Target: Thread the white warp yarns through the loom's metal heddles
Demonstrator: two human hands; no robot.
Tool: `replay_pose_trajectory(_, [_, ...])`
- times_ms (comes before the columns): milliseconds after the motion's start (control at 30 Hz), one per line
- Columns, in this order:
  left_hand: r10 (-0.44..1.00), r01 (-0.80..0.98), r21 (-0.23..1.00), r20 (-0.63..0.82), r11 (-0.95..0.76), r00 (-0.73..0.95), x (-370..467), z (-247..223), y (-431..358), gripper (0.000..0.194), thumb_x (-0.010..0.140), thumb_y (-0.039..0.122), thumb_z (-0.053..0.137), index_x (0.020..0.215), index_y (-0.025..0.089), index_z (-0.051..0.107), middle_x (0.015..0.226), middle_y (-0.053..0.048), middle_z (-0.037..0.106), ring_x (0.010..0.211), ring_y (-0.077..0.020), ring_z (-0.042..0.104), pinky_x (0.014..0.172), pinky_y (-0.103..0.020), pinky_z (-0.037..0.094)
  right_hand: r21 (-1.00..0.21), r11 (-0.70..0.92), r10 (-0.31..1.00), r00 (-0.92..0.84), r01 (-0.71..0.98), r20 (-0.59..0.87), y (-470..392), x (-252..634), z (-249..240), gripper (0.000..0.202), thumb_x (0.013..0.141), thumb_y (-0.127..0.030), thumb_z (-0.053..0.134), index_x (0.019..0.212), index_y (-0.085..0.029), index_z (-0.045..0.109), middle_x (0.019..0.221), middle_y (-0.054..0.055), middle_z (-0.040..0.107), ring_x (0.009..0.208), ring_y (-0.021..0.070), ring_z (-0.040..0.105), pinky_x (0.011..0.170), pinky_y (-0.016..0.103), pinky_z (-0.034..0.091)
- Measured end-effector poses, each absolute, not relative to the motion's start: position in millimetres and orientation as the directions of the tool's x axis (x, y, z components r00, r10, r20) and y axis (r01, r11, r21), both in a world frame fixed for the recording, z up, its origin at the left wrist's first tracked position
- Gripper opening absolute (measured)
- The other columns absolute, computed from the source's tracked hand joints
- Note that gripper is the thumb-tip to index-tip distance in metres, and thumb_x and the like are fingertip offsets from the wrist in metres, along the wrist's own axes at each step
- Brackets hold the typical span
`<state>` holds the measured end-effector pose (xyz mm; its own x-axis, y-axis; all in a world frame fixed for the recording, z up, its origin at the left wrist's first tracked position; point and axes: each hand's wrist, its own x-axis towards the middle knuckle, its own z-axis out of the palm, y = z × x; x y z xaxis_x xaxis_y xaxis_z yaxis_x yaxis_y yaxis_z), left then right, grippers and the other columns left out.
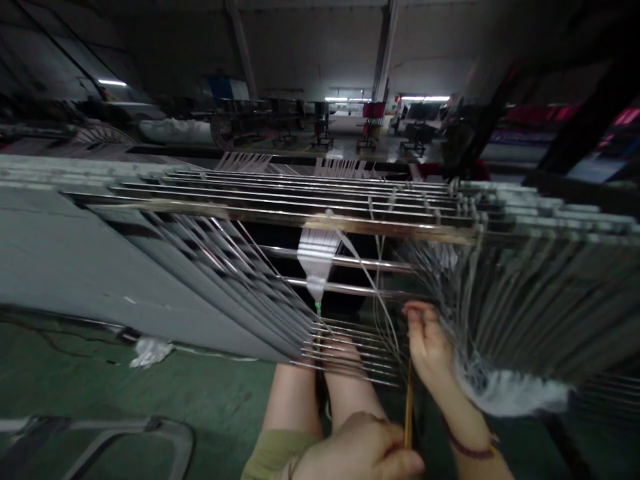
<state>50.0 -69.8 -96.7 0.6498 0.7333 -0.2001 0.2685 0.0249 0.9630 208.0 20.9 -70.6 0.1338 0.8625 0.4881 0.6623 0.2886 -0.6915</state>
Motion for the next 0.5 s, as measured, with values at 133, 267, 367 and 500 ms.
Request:
replay_pose_trajectory(133, [0.926, 0.321, 0.932, 0.037, -0.168, 0.375, 24.2, -63.0, -25.5, 0.031, 0.094, 0.035, 0.034, 0.1, 0.02, 0.06, 0.077, -0.002, 0.062, 0.068, -0.015, 0.057, 0.062, -0.024, 0.045, -0.76, 0.242, 0.916, 0.116, 0.603, 0.384, 11.7, 234.7, -58.2, 0.025, 0.09, -0.035, 0.044, 0.091, -0.017, 0.061, 0.074, 0.005, 0.065, 0.051, 0.0147, 0.057, 0.052, 0.028, 0.049])
replay_pose_trajectory(267, [0.959, 0.495, 0.837, 0.281, -0.235, -0.019, 1.6, -50.0, 20.5, 0.03, 0.087, 0.025, 0.046, 0.113, 0.017, 0.058, 0.109, -0.013, 0.062, 0.1, -0.0241, 0.058, 0.087, -0.036, 0.045, -0.884, 0.268, 0.963, -0.078, 0.384, 0.258, 1.8, 224.5, -37.5, 0.021, 0.087, -0.033, 0.054, 0.089, -0.019, 0.07, 0.064, 0.002, 0.064, 0.056, 0.0139, 0.06, 0.047, 0.021, 0.046])
replay_pose_trajectory(367, [0.959, 0.519, 0.834, 0.269, -0.187, -0.087, 1.9, -53.7, 43.9, 0.038, 0.083, 0.021, 0.049, 0.12, 0.012, 0.055, 0.11, -0.018, 0.062, 0.098, -0.029, 0.06, 0.087, -0.042, 0.045, -0.868, 0.352, 0.936, -0.118, 0.35, 0.332, 2.4, 213.1, -21.3, 0.014, 0.082, -0.028, 0.06, 0.086, -0.024, 0.073, 0.08, 0.003, 0.069, 0.074, 0.0152, 0.064, 0.055, 0.02, 0.049])
replay_pose_trajectory(500, [0.977, 0.402, 0.891, 0.208, -0.209, 0.047, 12.7, -48.2, 51.9, 0.027, 0.084, 0.027, 0.051, 0.106, 0.015, 0.063, 0.078, -0.006, 0.068, 0.048, -0.0155, 0.06, 0.049, -0.028, 0.05, -0.819, 0.363, 0.929, -0.101, 0.444, 0.357, 4.7, 207.3, -2.7, 0.013, 0.08, -0.023, 0.063, 0.085, -0.023, 0.075, 0.085, 0.002, 0.072, 0.08, 0.0158, 0.066, 0.074, 0.025, 0.051])
